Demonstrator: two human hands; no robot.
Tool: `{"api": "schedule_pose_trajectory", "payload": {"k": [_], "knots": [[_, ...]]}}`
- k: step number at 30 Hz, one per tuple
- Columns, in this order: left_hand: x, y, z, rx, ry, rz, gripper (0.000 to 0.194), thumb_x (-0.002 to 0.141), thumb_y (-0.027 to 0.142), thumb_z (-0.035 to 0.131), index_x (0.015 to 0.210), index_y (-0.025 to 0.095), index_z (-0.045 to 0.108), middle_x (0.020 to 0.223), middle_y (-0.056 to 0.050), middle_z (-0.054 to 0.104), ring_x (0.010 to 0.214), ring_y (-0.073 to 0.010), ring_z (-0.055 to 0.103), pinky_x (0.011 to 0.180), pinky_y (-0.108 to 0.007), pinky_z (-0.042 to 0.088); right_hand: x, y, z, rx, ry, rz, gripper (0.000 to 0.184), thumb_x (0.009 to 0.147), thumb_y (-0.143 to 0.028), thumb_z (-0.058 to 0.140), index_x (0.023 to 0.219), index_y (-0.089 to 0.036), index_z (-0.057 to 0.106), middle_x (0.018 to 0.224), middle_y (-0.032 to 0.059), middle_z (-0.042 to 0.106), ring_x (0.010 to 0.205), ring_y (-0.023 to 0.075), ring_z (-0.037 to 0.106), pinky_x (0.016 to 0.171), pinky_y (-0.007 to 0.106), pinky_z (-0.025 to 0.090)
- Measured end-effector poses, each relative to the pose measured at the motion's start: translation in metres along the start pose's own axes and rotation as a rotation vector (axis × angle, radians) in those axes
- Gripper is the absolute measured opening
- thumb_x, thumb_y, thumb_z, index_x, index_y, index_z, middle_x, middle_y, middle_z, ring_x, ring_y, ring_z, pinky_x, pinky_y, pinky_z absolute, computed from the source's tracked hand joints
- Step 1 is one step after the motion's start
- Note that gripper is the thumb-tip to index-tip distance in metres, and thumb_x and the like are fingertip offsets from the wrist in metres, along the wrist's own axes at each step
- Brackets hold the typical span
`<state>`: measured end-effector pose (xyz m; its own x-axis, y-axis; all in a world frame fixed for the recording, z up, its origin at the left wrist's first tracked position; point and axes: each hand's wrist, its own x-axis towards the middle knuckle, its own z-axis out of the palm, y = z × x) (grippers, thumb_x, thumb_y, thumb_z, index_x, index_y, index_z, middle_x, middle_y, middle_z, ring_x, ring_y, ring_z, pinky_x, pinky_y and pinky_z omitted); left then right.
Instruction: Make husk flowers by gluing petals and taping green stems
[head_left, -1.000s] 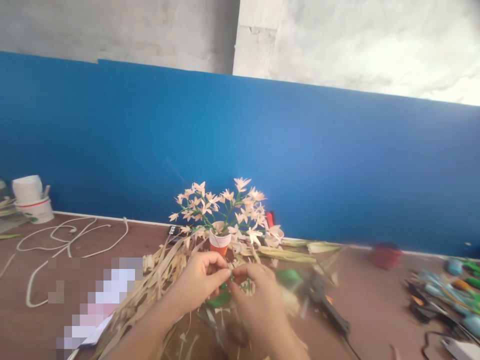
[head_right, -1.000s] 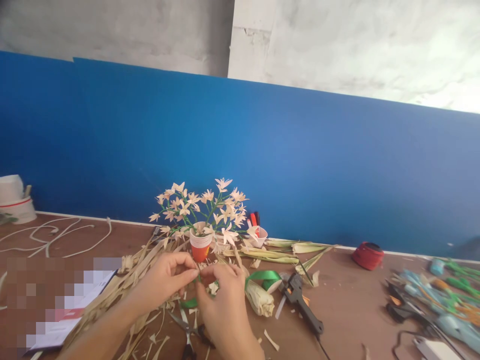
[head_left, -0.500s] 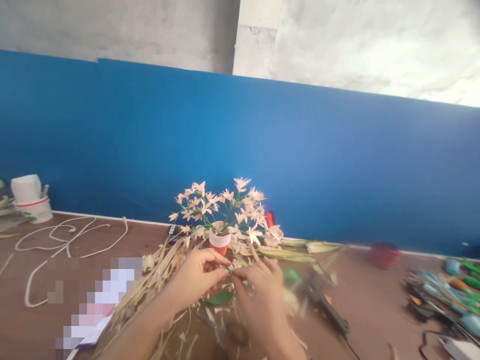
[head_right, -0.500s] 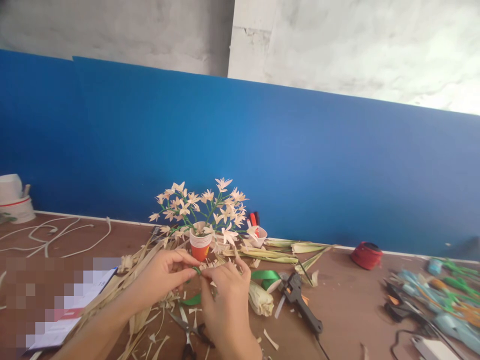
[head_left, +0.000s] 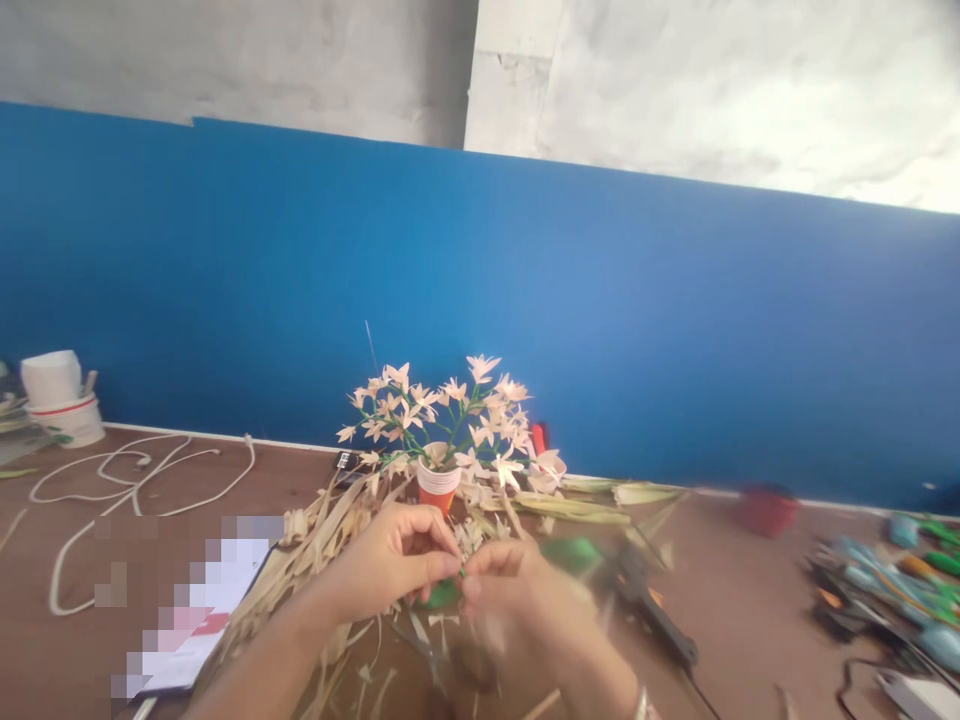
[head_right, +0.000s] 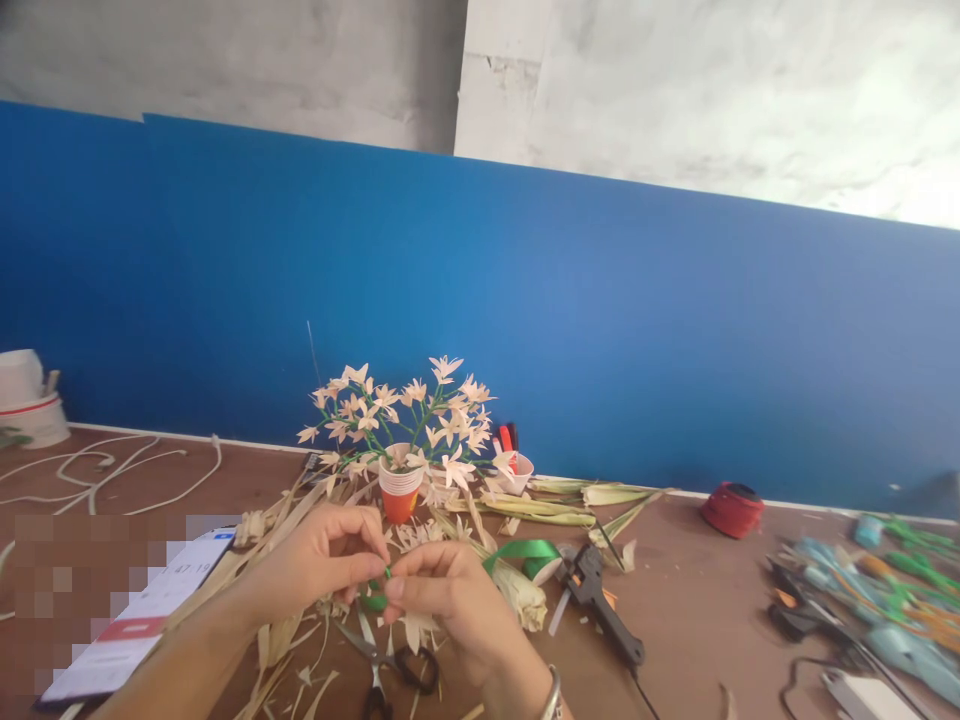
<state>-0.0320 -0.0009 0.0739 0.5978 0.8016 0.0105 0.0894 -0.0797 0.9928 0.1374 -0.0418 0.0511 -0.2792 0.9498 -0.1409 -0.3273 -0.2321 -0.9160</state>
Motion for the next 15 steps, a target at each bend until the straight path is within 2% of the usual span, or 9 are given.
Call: {"api": "schedule_pose_trajectory", "payload": {"k": [3,6,8,10,12,15], "knots": [[-0.001,0.002,0.001,0.041,0.0,0.0,0.016,0.069,0.03,0.064,0.068,0.015,0.059,0.053,0.004,0.053,0.044,-0.0077,0.048,0.042,-0.019,0.036,-0.001,0.0,-0.002,-0.067,-0.002,0.004,0.017,0.056,-0.029,0.077,0.062,-0.016,0.068,0.053,-0.0013,0.064,0.048,0.008,0.054,0.052,0.02,0.039],[0.0,0.001,0.004,0.071,0.037,-0.004,0.015,0.071,0.029,0.062,0.068,0.015,0.057,0.052,0.004,0.053,0.045,-0.008,0.048,0.043,-0.019,0.035,-0.001,0.001,-0.003,-0.363,0.098,-0.093,0.01,0.065,-0.027,0.069,0.064,-0.018,0.067,0.059,-0.0009,0.066,0.054,0.0111,0.057,0.055,0.022,0.041],[0.002,-0.001,0.007,0.067,0.08,-0.015,0.015,0.072,0.029,0.06,0.068,0.015,0.056,0.052,0.004,0.054,0.044,-0.0083,0.048,0.043,-0.019,0.034,-0.001,0.003,-0.002,-0.642,0.238,-0.252,0.005,0.068,-0.022,0.063,0.068,-0.02,0.067,0.066,-0.0002,0.067,0.064,0.0151,0.06,0.062,0.026,0.043],[0.004,-0.003,0.011,0.054,0.128,-0.025,0.016,0.071,0.03,0.06,0.068,0.015,0.055,0.05,0.004,0.053,0.043,-0.0085,0.048,0.042,-0.019,0.034,-0.001,0.005,0.001,-0.905,0.391,-0.458,0.01,0.067,-0.017,0.061,0.074,-0.022,0.067,0.074,0.0,0.068,0.076,0.0189,0.06,0.076,0.034,0.042],[0.007,-0.006,0.015,0.042,0.172,-0.031,0.017,0.071,0.031,0.06,0.068,0.014,0.055,0.047,0.004,0.052,0.041,-0.0087,0.047,0.041,-0.02,0.034,-0.002,0.006,0.004,-1.111,0.493,-0.637,0.013,0.068,-0.015,0.06,0.076,-0.024,0.065,0.074,-0.0011,0.067,0.079,0.0196,0.059,0.09,0.042,0.033],[0.011,-0.011,0.017,0.018,0.213,-0.037,0.019,0.071,0.032,0.06,0.07,0.014,0.056,0.044,0.005,0.051,0.039,-0.0089,0.046,0.039,-0.02,0.035,-0.003,0.005,0.01,-1.306,0.548,-0.786,0.014,0.071,-0.011,0.058,0.067,-0.024,0.062,0.065,-0.0044,0.063,0.071,0.0162,0.057,0.095,0.045,0.022]]}}
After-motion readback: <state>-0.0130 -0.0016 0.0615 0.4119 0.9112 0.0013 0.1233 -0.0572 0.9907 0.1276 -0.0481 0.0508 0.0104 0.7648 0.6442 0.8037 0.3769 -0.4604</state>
